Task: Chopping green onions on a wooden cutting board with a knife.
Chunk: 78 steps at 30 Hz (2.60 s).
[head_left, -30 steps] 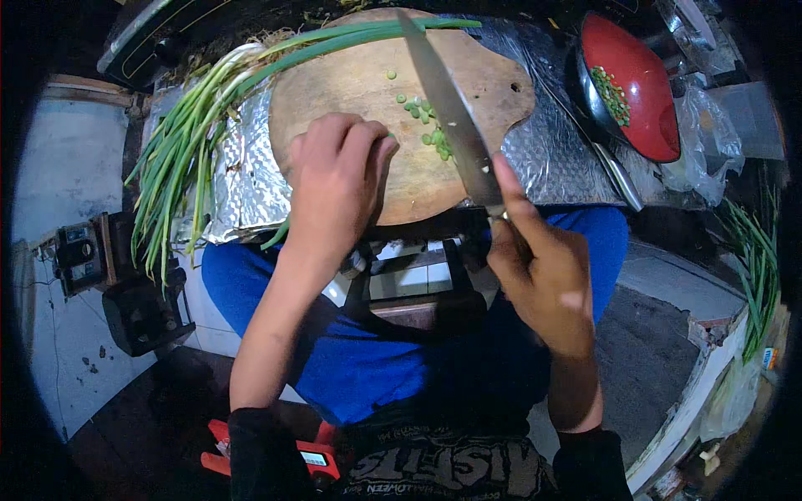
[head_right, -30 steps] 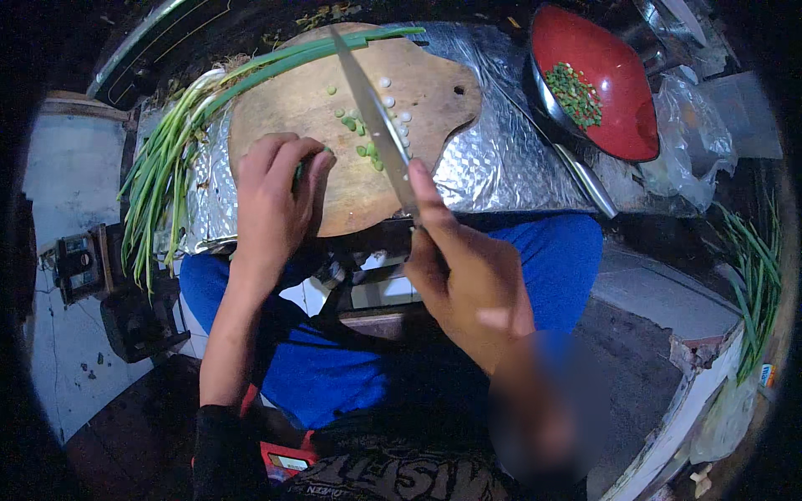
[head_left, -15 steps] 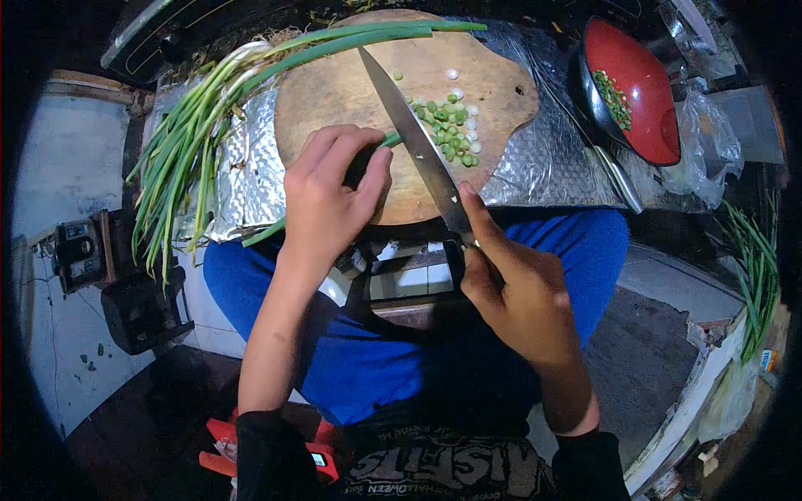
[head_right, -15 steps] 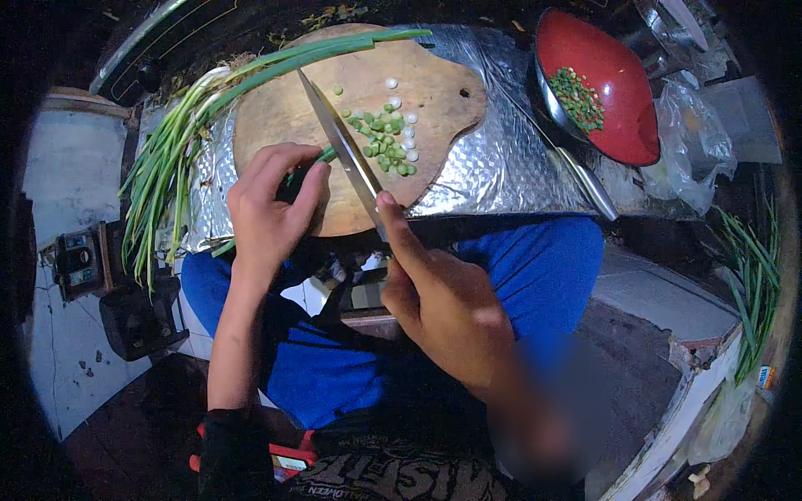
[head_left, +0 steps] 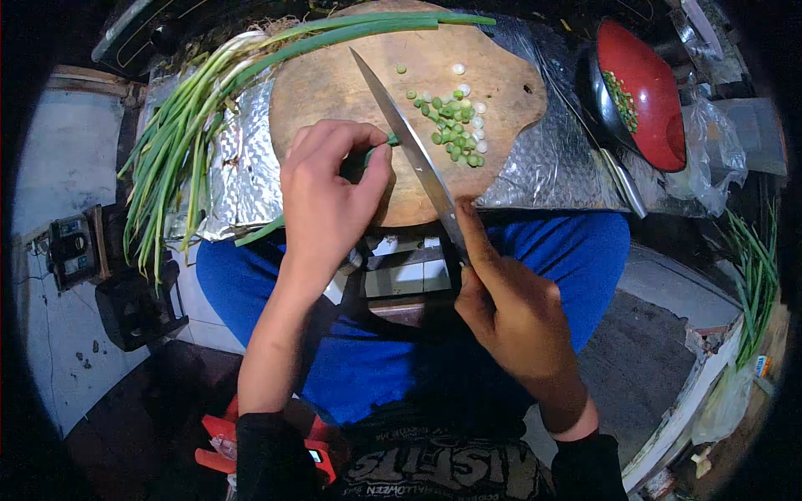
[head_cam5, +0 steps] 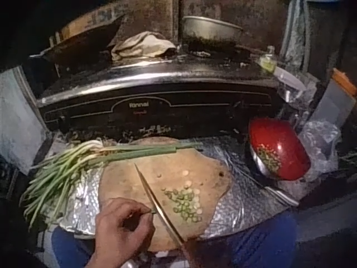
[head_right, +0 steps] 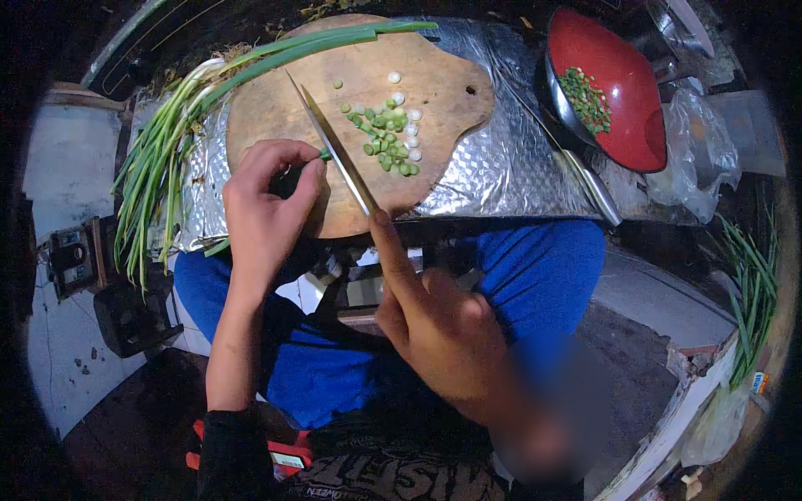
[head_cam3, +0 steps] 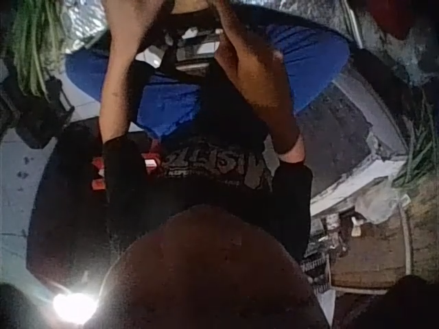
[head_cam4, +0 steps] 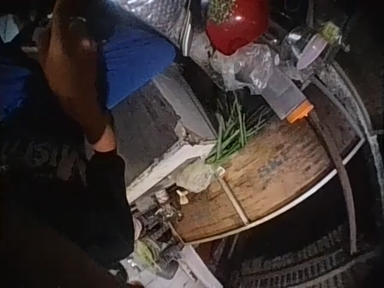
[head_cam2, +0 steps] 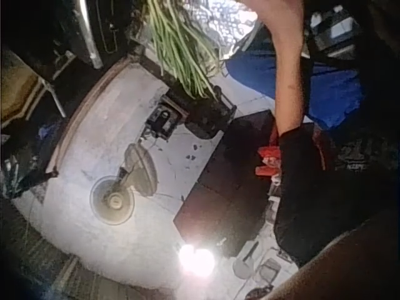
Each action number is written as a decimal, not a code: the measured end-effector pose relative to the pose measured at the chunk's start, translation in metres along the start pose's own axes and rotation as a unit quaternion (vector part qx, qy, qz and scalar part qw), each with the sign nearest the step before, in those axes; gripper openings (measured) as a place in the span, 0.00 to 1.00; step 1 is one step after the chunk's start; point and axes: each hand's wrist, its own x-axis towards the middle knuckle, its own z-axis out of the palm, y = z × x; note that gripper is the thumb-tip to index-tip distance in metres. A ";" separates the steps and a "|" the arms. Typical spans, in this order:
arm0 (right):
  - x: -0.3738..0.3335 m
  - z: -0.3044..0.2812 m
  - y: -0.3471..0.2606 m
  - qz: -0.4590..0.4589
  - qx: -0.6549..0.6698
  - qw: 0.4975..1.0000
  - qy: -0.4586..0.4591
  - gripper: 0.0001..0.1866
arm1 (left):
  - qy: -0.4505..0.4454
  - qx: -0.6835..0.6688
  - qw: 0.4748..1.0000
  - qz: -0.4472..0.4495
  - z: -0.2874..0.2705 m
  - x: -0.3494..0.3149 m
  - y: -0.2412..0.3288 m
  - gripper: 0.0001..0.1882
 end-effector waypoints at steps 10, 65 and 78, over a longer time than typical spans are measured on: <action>-0.007 -0.011 -0.008 0.035 0.000 0.997 -0.073 0.41 | 0.017 0.035 0.998 0.044 0.001 0.000 -0.001 0.07; 0.050 0.020 -0.012 -0.008 0.047 0.998 0.046 0.44 | 0.020 0.047 0.995 0.083 -0.008 -0.004 -0.004 0.07; 0.027 0.002 -0.010 -0.024 0.049 0.998 0.020 0.37 | 0.044 0.012 0.997 0.057 -0.005 -0.005 -0.007 0.05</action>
